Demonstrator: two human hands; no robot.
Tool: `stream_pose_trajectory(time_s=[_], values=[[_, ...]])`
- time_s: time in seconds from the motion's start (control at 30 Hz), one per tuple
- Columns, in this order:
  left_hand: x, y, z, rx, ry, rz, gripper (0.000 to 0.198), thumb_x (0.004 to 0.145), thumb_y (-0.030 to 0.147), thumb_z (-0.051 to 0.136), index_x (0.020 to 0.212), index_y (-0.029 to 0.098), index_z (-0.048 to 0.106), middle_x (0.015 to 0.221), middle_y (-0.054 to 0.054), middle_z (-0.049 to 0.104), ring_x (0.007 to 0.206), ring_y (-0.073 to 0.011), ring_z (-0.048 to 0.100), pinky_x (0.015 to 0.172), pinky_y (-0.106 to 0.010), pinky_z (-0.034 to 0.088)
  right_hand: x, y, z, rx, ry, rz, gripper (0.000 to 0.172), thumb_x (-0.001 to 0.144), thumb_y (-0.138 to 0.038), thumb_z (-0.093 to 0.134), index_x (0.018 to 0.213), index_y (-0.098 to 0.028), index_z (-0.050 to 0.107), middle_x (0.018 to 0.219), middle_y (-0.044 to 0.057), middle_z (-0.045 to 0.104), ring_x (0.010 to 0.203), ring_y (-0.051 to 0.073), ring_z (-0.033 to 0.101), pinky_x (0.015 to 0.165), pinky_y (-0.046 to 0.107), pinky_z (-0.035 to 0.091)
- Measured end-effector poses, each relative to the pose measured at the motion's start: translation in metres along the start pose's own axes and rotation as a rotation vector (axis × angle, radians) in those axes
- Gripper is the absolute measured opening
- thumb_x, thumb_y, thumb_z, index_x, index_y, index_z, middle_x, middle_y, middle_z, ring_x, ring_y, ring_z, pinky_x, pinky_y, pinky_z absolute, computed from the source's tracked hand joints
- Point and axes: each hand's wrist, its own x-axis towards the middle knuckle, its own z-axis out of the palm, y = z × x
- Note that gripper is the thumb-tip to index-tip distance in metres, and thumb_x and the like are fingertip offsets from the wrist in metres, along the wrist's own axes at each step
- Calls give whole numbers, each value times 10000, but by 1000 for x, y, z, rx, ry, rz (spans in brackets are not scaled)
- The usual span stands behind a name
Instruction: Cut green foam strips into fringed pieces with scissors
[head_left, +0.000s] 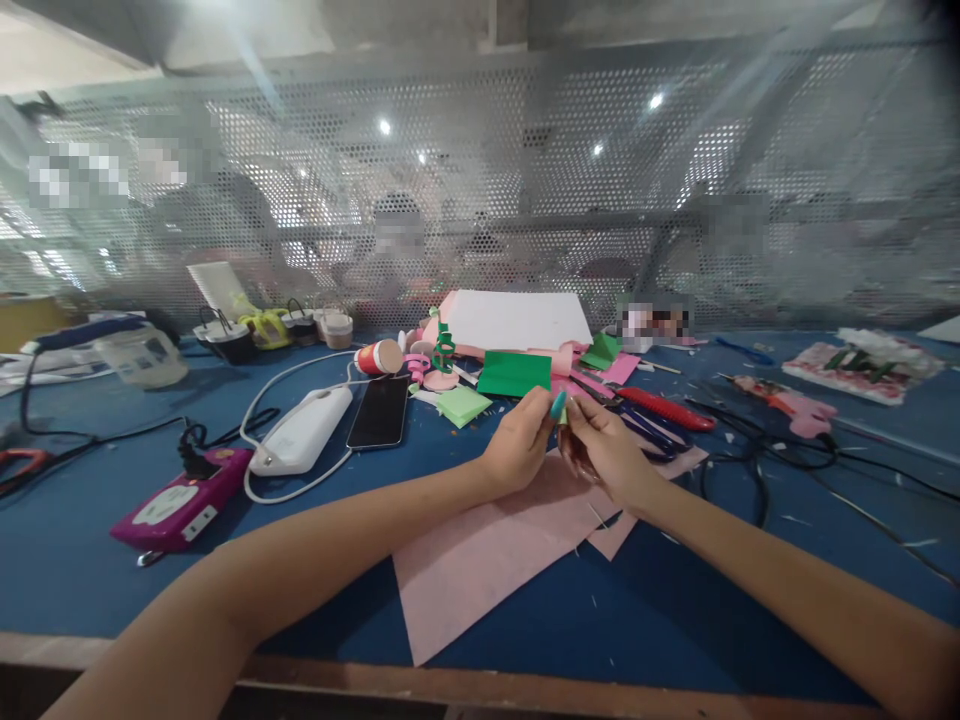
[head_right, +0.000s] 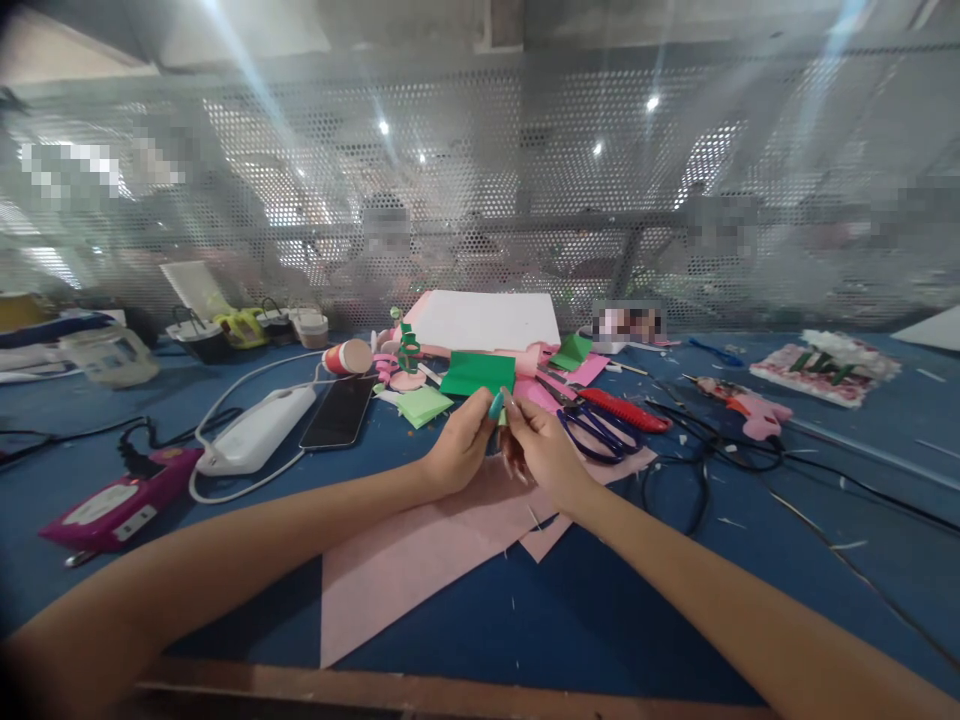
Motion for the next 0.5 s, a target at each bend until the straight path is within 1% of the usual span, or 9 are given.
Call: stream_pose_trajectory(time_s=[0.17, 0.3, 0.37, 0.43, 0.5], values=[[-1, 1, 0, 127, -10, 31, 223, 933, 266, 241, 770, 192, 373, 795, -30, 416, 710, -141, 400, 676, -279, 373, -2, -2, 3, -154, 13, -27, 356, 795, -575, 479, 752, -222, 483, 412, -79, 429, 282, 83, 352, 289, 214, 234], [-2, 0, 1, 201, -11, 24, 212, 933, 259, 241, 829, 186, 410, 832, -41, 432, 731, -147, 410, 690, -279, 379, -1, 0, 1, -351, 46, -152, 353, 816, -547, 457, 716, -211, 495, 476, -45, 449, 413, 110, 427, 403, 242, 319], [-2, 1, 1, 223, -20, 16, 204, 932, 259, 250, 849, 188, 422, 844, -43, 438, 737, -148, 413, 697, -279, 379, -2, 1, -1, -459, 79, -202, 340, 843, -523, 421, 717, -213, 482, 519, -29, 466, 477, 128, 453, 465, 261, 340], [-2, 1, 1, 231, -27, 8, 199, 931, 261, 253, 857, 190, 423, 849, -42, 439, 736, -147, 414, 695, -279, 376, -2, 2, -2, -540, 129, -216, 330, 856, -511, 398, 718, -216, 452, 546, -25, 464, 506, 134, 453, 487, 269, 329], [-1, 1, 1, 216, -26, 11, 198, 931, 263, 249, 850, 191, 415, 840, -39, 437, 731, -146, 412, 687, -277, 369, -3, 2, -3, -573, 156, -203, 335, 856, -516, 393, 705, -218, 424, 541, -32, 437, 497, 127, 426, 475, 265, 304]])
